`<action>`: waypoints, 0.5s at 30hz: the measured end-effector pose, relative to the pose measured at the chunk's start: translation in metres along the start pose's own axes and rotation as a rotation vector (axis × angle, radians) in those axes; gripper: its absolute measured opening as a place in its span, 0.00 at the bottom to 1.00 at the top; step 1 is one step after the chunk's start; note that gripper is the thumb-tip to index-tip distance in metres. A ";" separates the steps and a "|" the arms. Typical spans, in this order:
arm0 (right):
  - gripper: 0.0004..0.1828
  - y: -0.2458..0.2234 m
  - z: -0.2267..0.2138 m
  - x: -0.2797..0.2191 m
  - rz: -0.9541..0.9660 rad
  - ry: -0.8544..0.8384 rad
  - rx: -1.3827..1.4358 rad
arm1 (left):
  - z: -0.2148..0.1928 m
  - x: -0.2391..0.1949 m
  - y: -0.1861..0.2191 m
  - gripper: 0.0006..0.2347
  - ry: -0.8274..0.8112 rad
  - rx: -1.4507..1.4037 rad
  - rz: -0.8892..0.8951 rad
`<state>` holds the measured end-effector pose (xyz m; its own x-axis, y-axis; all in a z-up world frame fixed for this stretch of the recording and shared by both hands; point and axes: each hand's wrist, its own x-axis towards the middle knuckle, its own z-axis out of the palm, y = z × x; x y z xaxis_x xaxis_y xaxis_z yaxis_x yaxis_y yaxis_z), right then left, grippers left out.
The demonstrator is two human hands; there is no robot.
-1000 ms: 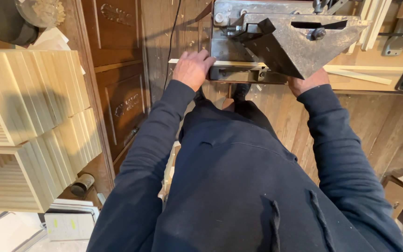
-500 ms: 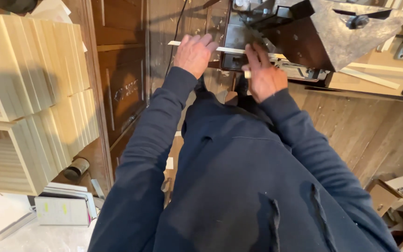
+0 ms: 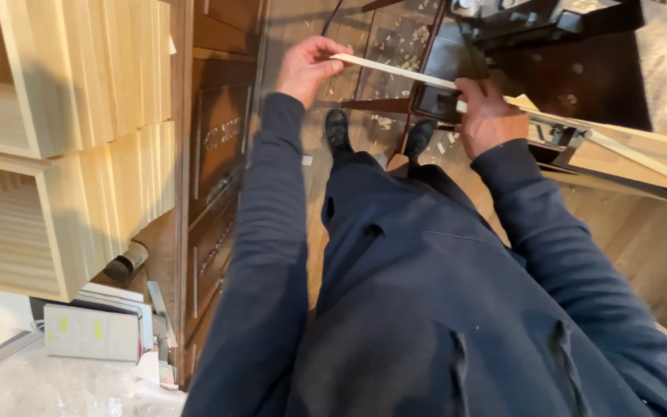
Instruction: Cutting wooden frame mouldings using a foot-operated miter chopper.
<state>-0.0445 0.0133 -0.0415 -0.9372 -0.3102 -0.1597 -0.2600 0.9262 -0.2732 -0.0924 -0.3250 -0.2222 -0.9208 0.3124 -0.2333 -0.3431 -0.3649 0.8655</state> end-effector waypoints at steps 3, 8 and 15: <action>0.28 0.011 0.007 -0.002 -0.025 -0.005 0.014 | 0.025 -0.003 -0.037 0.07 0.040 -0.640 0.141; 0.26 -0.001 -0.004 0.000 0.000 -0.035 0.014 | 0.056 0.013 -0.104 0.08 0.118 -1.040 0.315; 0.22 -0.008 -0.004 0.008 0.027 -0.059 0.030 | 0.066 0.027 -0.107 0.09 0.098 -1.120 0.457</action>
<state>-0.0504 0.0039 -0.0368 -0.9281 -0.2981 -0.2233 -0.2268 0.9279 -0.2959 -0.0688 -0.2197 -0.2919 -0.9923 -0.0935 -0.0809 0.0917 -0.9955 0.0259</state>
